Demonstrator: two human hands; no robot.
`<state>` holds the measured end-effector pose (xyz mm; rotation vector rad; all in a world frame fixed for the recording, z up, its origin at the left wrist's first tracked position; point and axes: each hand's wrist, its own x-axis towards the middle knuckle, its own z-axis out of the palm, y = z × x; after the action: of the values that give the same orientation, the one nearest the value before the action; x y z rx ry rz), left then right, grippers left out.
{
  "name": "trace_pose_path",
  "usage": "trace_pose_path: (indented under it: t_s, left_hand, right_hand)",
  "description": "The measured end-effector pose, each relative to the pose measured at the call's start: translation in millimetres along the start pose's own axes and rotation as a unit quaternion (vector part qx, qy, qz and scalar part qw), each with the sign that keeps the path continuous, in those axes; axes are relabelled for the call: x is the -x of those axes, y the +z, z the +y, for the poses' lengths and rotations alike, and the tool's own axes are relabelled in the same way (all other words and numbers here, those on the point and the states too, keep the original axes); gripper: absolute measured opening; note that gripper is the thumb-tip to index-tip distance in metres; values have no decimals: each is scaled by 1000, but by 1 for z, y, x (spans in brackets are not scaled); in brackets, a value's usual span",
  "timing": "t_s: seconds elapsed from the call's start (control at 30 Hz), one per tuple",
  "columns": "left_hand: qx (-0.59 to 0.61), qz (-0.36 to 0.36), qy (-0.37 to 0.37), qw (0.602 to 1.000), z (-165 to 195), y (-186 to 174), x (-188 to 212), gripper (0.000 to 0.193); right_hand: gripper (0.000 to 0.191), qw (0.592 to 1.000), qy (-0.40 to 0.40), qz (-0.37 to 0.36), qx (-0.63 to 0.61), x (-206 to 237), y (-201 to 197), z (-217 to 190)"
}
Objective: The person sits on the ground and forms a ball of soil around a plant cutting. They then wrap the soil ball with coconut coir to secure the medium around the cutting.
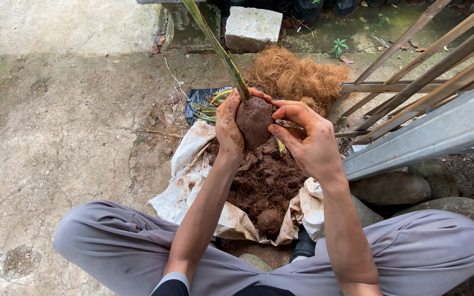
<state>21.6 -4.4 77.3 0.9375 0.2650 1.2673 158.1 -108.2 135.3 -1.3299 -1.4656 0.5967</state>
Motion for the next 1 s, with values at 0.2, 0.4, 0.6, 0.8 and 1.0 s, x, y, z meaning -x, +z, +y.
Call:
trace_pose_path:
  t_s: [0.2,0.4,0.6,0.8,1.0]
  left_hand:
    - [2,15,-1,1000,7,2,-3,42]
    - [-3,30,10,999,8,3,-2,39]
    - [-22,42,15,999,6,1,0,39]
    - [-33,32,34,998,4,1,1,42]
    - [-29,25,28,999,3,2,3,40]
  right_hand:
    - [36,998,-19,57,-21,0,15,8]
    - [30,995,-59,77,26,3,16,5]
    - [30,997,-5,78,6,0,20,2]
    - [31,998,-23,54,-21,0,16,-2]
    - [29,999,-5,49,-19,0,14,-5]
